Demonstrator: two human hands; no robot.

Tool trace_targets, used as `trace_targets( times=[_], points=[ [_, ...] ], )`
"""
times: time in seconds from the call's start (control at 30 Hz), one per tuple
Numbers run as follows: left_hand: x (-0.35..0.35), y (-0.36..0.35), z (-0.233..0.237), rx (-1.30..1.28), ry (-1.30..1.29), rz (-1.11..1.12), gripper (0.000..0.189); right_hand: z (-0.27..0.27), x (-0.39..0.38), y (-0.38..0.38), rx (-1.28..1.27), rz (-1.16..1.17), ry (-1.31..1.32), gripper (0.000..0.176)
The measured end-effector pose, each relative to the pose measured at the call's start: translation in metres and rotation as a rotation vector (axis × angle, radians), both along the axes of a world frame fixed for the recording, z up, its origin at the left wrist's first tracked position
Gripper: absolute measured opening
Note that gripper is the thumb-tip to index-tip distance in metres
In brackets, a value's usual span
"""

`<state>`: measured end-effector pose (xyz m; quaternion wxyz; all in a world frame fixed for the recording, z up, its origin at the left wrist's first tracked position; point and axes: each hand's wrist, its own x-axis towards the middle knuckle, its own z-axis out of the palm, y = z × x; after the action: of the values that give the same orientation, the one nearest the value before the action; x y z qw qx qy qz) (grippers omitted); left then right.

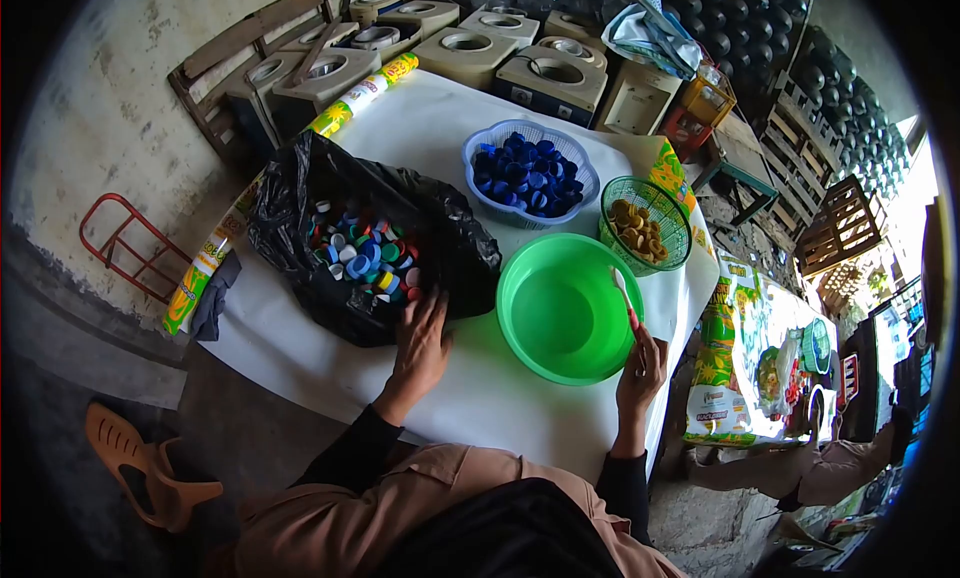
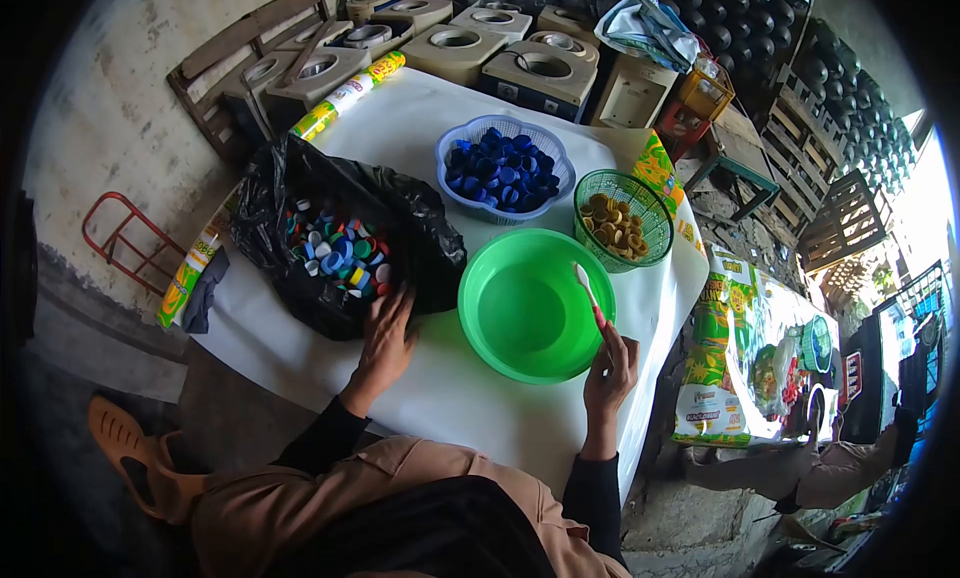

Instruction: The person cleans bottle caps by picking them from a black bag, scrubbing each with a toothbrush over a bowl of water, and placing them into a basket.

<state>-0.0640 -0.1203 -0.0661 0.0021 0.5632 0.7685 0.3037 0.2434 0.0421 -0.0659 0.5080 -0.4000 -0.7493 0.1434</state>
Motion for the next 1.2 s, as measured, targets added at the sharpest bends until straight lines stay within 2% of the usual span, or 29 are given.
trace_targets(
  times=[0.13, 0.23, 0.27, 0.37, 0.43, 0.5, 0.57, 0.73, 0.83, 0.87, 0.97, 1.0, 1.07, 1.2],
  points=[
    [0.008, -0.001, -0.01, -0.004, 0.055, -0.02, 0.073, 0.001, -0.002, -0.002, -0.003, -0.002, 0.027, 0.034],
    [0.007, -0.009, -0.004, -0.017, 0.037, -0.011, 0.069, 0.001, -0.001, 0.002, 0.098, -0.039, -0.061, 0.036],
    [0.009, -0.012, -0.001, 0.056, 0.048, 0.027, 0.057, 0.001, 0.0, 0.001, 0.057, -0.04, -0.053, 0.036],
    [-0.01, -0.023, 0.009, 0.196, -0.129, 0.001, 0.044, 0.004, -0.002, 0.0, 0.07, -0.019, -0.042, 0.035],
    [-0.024, -0.031, 0.03, 0.213, -0.138, 0.121, 0.032, 0.002, -0.001, 0.0, 0.05, -0.008, -0.034, 0.035],
    [-0.044, -0.035, 0.045, 0.185, -0.091, 0.227, 0.031, 0.002, 0.0, -0.002, 0.032, -0.005, -0.028, 0.035],
    [-0.073, -0.035, 0.039, 0.12, 0.031, 0.255, 0.031, 0.006, -0.001, -0.003, 0.02, -0.004, -0.024, 0.036],
    [-0.096, -0.022, 0.023, 0.063, 0.037, 0.183, 0.041, 0.004, 0.0, -0.004, -0.007, -0.026, -0.048, 0.036],
    [-0.098, -0.024, 0.017, -0.009, -0.017, 0.238, 0.038, 0.005, 0.0, -0.001, -0.02, -0.033, -0.061, 0.036],
    [-0.099, -0.028, 0.016, 0.015, 0.051, 0.259, 0.03, 0.005, 0.001, -0.003, -0.027, -0.036, -0.067, 0.036],
    [-0.116, -0.04, 0.007, -0.02, 0.098, 0.347, 0.023, 0.008, -0.003, -0.003, 0.087, -0.018, -0.045, 0.036],
    [-0.115, -0.044, 0.019, -0.065, 0.083, 0.384, 0.022, 0.007, -0.002, -0.002, 0.078, -0.012, -0.047, 0.037],
    [-0.126, -0.052, 0.019, 0.001, 0.091, 0.392, 0.022, 0.007, -0.001, -0.003, 0.065, -0.02, -0.049, 0.037],
    [-0.13, -0.04, 0.047, 0.077, 0.142, 0.368, 0.023, 0.004, -0.002, -0.001, 0.097, -0.01, -0.041, 0.038]
  ],
)
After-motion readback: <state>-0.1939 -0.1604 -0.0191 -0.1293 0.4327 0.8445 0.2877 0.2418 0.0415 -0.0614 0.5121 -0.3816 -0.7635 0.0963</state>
